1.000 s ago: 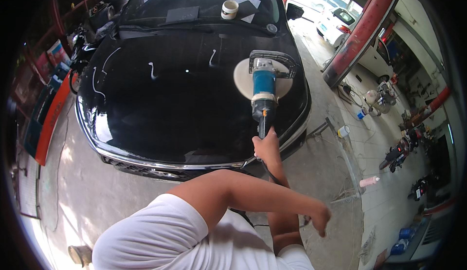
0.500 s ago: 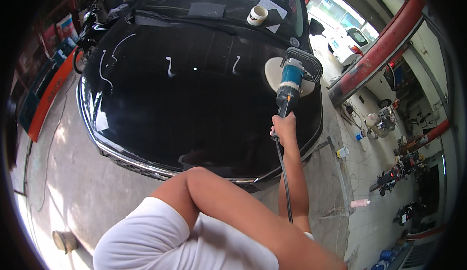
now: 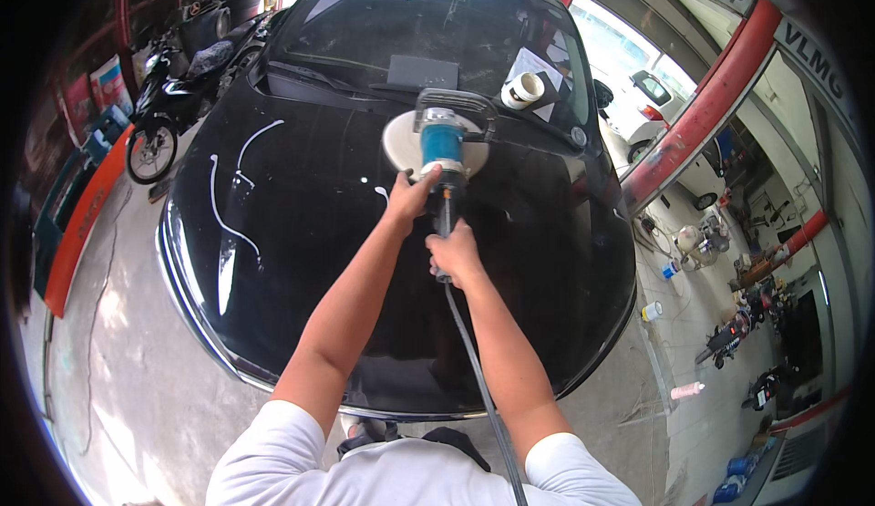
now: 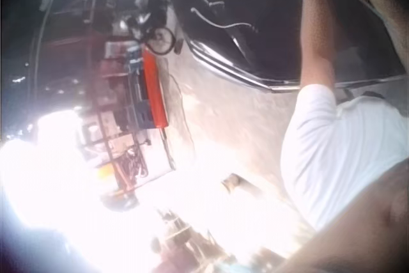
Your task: The person applies a pink liquid from a bottle onto the hood of a black car and then uses a rotary buffer to polish the surface. The person moves the buffer across the hood in circular motions, covering various sections of the car's front.
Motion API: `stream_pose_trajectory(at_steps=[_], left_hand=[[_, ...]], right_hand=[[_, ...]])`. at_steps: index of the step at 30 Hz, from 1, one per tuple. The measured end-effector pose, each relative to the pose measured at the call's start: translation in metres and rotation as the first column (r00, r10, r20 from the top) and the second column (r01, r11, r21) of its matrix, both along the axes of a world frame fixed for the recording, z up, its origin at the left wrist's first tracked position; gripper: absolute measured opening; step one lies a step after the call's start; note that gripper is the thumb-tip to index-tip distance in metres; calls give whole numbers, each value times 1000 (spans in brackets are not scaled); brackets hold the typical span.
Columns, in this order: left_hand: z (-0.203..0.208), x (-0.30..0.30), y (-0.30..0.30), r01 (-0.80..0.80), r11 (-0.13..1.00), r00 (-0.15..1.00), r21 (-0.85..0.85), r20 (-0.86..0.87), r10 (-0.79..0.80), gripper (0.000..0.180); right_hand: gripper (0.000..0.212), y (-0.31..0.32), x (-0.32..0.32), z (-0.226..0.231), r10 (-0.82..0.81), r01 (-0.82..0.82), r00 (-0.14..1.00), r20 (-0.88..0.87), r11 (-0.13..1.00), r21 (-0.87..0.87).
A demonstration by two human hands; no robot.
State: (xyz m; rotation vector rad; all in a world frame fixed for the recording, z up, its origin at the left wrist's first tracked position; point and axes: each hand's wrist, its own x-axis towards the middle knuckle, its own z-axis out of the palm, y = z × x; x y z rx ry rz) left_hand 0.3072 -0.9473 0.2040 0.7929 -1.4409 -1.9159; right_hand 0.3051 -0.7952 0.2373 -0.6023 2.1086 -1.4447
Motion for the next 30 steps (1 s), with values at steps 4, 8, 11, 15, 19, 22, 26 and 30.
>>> stream_pose_trajectory(at_steps=[4, 8, 11, 15, 19, 22, 26, 30], left_hand=[[-2, 33, -103, -111, 994, 994, -23, 3, 112, 113], [-18, 78, -206, -211, 972, 967, 108, -124, 224, 103], [-4, 92, -214, -188, 970, 962, 153, -169, 213, 84], [-8, 77, -234, -215, 970, 955, 111, -183, 232, 67], [4, 38, -182, -71, 984, 959, 163, -262, 113, 67], [6, -1, -142, -4, 984, 955, 179, -291, 57, 72], [9, -49, -94, -17, 992, 972, 128, -232, 46, 84], [15, -81, -48, 35, 986, 973, 163, -229, 3, 85]], right_hand=[[30, -85, 46, -1, 122, -123, 992, 26, 991, 49], [40, -157, 72, 4, 324, -326, 944, 65, 945, 25], [54, -177, 61, -11, 369, -368, 929, -39, 929, 19], [68, -185, 48, -22, 343, -329, 864, -369, 939, 104], [69, -149, 12, -18, 276, -201, 832, -482, 958, 202], [63, -110, -20, -19, 237, -157, 871, -431, 964, 214], [71, -57, -56, -4, 216, -122, 894, -392, 960, 250], [85, -14, -84, 10, 212, -120, 937, -279, 942, 313]])
